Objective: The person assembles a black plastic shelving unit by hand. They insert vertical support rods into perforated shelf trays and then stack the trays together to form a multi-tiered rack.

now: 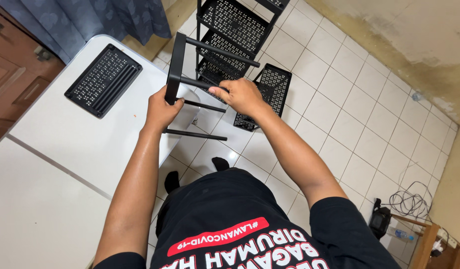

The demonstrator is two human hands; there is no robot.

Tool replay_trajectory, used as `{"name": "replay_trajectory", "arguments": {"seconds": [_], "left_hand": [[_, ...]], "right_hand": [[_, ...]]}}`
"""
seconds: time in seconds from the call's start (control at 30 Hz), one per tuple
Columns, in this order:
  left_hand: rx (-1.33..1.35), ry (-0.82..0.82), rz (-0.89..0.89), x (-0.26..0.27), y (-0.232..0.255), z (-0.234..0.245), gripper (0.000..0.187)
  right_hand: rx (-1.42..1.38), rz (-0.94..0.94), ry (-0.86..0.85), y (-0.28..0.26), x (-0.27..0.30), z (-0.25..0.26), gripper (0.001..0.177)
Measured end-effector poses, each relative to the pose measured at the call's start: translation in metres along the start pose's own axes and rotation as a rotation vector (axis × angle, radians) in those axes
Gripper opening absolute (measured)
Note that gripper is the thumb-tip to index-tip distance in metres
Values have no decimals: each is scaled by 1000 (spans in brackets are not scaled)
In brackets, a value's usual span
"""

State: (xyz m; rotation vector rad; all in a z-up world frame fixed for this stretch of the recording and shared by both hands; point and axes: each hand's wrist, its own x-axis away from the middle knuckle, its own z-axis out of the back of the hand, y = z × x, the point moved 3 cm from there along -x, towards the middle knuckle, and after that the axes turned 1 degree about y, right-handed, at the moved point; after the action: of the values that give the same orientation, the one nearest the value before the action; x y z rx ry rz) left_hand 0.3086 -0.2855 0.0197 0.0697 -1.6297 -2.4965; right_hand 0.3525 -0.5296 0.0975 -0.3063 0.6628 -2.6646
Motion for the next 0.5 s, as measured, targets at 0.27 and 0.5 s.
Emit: {"name": "replay_trajectory", "arguments": {"seconds": [0.27, 0.5], "left_hand": [[185, -243, 57, 10, -56, 27, 47], [472, -33, 304, 9, -89, 41, 30]], "right_hand": [[65, 166, 4, -3, -10, -53, 58], [94, 314, -21, -10, -28, -94, 57]]}}
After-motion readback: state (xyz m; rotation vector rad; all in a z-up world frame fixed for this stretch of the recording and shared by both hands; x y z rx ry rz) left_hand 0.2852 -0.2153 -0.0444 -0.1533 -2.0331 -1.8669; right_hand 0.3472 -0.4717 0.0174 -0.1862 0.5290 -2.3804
